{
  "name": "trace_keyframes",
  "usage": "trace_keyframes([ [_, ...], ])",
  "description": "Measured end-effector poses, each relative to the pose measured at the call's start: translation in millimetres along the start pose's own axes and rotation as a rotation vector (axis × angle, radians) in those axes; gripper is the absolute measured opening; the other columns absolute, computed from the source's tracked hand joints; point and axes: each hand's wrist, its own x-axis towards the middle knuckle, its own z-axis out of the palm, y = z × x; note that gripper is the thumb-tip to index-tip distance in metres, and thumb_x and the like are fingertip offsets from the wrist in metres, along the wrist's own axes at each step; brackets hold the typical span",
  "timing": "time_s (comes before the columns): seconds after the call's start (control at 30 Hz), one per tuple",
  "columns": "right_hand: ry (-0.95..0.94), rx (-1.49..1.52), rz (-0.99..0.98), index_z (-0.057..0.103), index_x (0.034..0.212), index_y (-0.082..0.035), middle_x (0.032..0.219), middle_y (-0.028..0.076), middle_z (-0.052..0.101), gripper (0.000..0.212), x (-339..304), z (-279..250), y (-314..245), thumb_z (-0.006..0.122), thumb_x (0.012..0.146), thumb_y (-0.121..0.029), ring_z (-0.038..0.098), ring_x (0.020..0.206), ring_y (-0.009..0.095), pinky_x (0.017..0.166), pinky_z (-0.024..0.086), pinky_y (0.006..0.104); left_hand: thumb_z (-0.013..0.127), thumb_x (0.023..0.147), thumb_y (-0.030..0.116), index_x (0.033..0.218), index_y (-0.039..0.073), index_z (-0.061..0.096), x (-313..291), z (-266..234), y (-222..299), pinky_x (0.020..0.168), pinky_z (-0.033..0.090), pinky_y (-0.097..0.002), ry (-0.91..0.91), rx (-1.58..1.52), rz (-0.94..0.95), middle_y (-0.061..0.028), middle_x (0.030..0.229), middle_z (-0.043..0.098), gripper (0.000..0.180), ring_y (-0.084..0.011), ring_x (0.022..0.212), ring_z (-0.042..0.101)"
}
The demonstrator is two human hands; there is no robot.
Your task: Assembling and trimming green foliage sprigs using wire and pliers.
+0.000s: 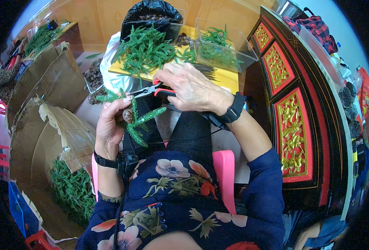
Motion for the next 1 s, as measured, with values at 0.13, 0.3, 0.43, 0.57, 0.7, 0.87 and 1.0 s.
trace_keyframes([
  [0.13,-0.030,-0.014,0.008,0.053,0.097,-0.004,0.084,0.015,0.053,0.028,5.0,-7.5,-3.0,0.056,0.070,-0.011,0.053,0.082,0.036,0.072,0.043,0.0415,0.067,0.076,0.011,0.088,0.001,0.063,-2.2,2.7,3.3,0.054,0.036,-0.0191,0.023,-0.012,0.037,0.0014,0.070,0.059,0.016,-0.0045,0.057,0.049],
  [0.3,-0.231,0.097,0.240,0.054,0.090,-0.004,0.077,0.017,0.054,0.019,2.9,-0.1,-10.9,0.057,0.075,-0.015,0.054,0.075,0.038,0.068,0.043,0.0429,0.068,0.076,0.009,0.088,0.000,0.064,-1.1,10.2,-2.9,0.054,0.037,-0.0194,0.093,0.136,0.233,0.0005,0.068,0.059,0.015,-0.0058,0.056,0.049],
  [0.43,-0.242,0.148,0.341,0.053,0.089,-0.004,0.075,0.019,0.054,0.019,1.9,4.4,-21.0,0.056,0.078,-0.018,0.055,0.073,0.039,0.066,0.043,0.0442,0.068,0.076,0.006,0.088,0.000,0.065,-1.9,11.6,-9.9,0.054,0.039,-0.0205,0.299,0.514,0.594,-0.0008,0.067,0.059,0.013,-0.0082,0.056,0.052],
  [0.57,-0.123,0.067,0.230,0.052,0.092,-0.004,0.079,0.018,0.054,0.021,4.5,2.9,-6.4,0.057,0.077,-0.018,0.055,0.077,0.038,0.068,0.042,0.0431,0.066,0.077,0.005,0.088,0.001,0.065,-2.8,8.2,-0.4,0.059,0.042,-0.0210,0.246,0.286,0.369,-0.0018,0.073,0.062,0.012,-0.0093,0.062,0.056],
  [0.7,-0.089,-0.061,0.090,0.050,0.095,-0.004,0.086,0.016,0.054,0.025,9.4,-2.1,4.8,0.058,0.075,-0.018,0.053,0.084,0.035,0.073,0.041,0.0403,0.065,0.077,0.006,0.086,0.002,0.065,-2.6,2.4,6.4,0.063,0.042,-0.0204,0.180,-0.010,0.181,-0.0019,0.078,0.064,0.010,-0.0092,0.068,0.058],
  [0.87,-0.123,-0.047,-0.007,0.048,0.095,-0.004,0.095,0.013,0.052,0.027,14.3,-2.6,9.8,0.058,0.072,-0.015,0.050,0.094,0.031,0.079,0.037,0.0376,0.065,0.077,0.006,0.088,0.002,0.063,-4.5,-3.4,8.0,0.066,0.042,-0.0205,0.100,-0.084,0.040,-0.0025,0.082,0.064,0.012,-0.0079,0.072,0.058],
  [1.0,0.039,-0.006,-0.169,0.053,0.093,-0.003,0.082,0.016,0.054,0.025,18.9,1.5,9.6,0.059,0.074,-0.019,0.055,0.078,0.035,0.067,0.043,0.0420,0.065,0.077,0.007,0.089,0.001,0.063,1.4,-16.8,0.7,0.065,0.044,-0.0224,0.028,-0.157,-0.034,-0.0031,0.081,0.064,0.014,-0.0097,0.071,0.059],
])
